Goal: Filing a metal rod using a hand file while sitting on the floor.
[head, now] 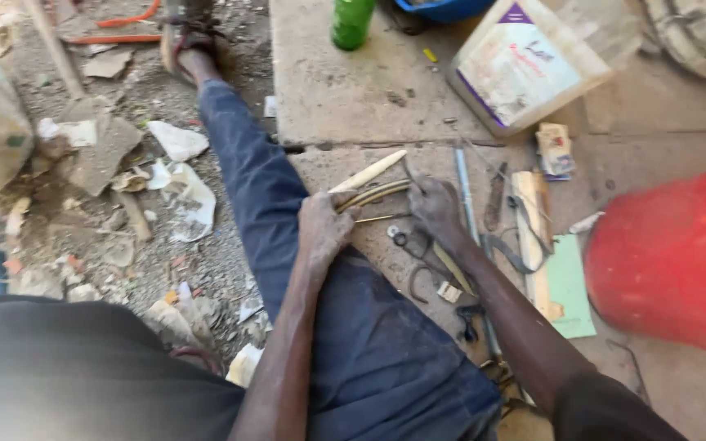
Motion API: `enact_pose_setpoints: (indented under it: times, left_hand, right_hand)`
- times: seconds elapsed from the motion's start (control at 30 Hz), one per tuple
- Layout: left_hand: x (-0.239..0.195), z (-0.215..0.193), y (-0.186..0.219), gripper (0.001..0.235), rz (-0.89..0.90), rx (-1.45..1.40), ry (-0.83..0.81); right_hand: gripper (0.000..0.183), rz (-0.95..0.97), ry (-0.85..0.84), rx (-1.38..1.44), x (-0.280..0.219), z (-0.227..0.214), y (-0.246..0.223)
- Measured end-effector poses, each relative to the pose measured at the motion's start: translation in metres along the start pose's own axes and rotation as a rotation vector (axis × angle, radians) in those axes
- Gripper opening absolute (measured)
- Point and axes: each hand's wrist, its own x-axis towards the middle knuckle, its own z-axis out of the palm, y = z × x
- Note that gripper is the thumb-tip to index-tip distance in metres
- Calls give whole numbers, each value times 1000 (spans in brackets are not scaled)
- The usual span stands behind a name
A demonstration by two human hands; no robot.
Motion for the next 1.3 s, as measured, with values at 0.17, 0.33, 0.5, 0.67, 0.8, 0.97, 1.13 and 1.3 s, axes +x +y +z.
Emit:
enact_pose_setpoints:
  times: [0.17, 0.33, 0.5, 0.67, 0.8, 0.97, 1.13, 1.3]
  left_hand:
    - [8, -9, -2, 34, 16, -40, -9]
    - [9, -44, 18, 33, 46, -5, -10]
    - [-2, -97, 34, 35, -6, 58, 32]
    - [-14, -98, 25, 38, -68, 91, 26]
    - [-30, -107, 39, 36, -20, 167, 22]
    - [-78, -146, 56, 37, -23, 166, -35]
    - [-115, -140, 27, 40, -202, 46, -60]
    - [-131, -138, 2, 48, -245, 17, -144]
  right_hand:
    - [35, 27, -67, 103, 15, 12, 20]
    - [35, 57, 10, 239, 18, -29, -62]
    - [30, 13, 31, 398, 27, -38, -129]
    - [26, 3, 44, 400, 16, -10, -116]
    - [26, 31, -62, 466, 1, -21, -117]
    - [38, 89, -168, 692, -1, -43, -144]
    - [31, 204, -190, 726, -27, -57, -152]
    - [32, 329, -147, 649, -47, -84, -174]
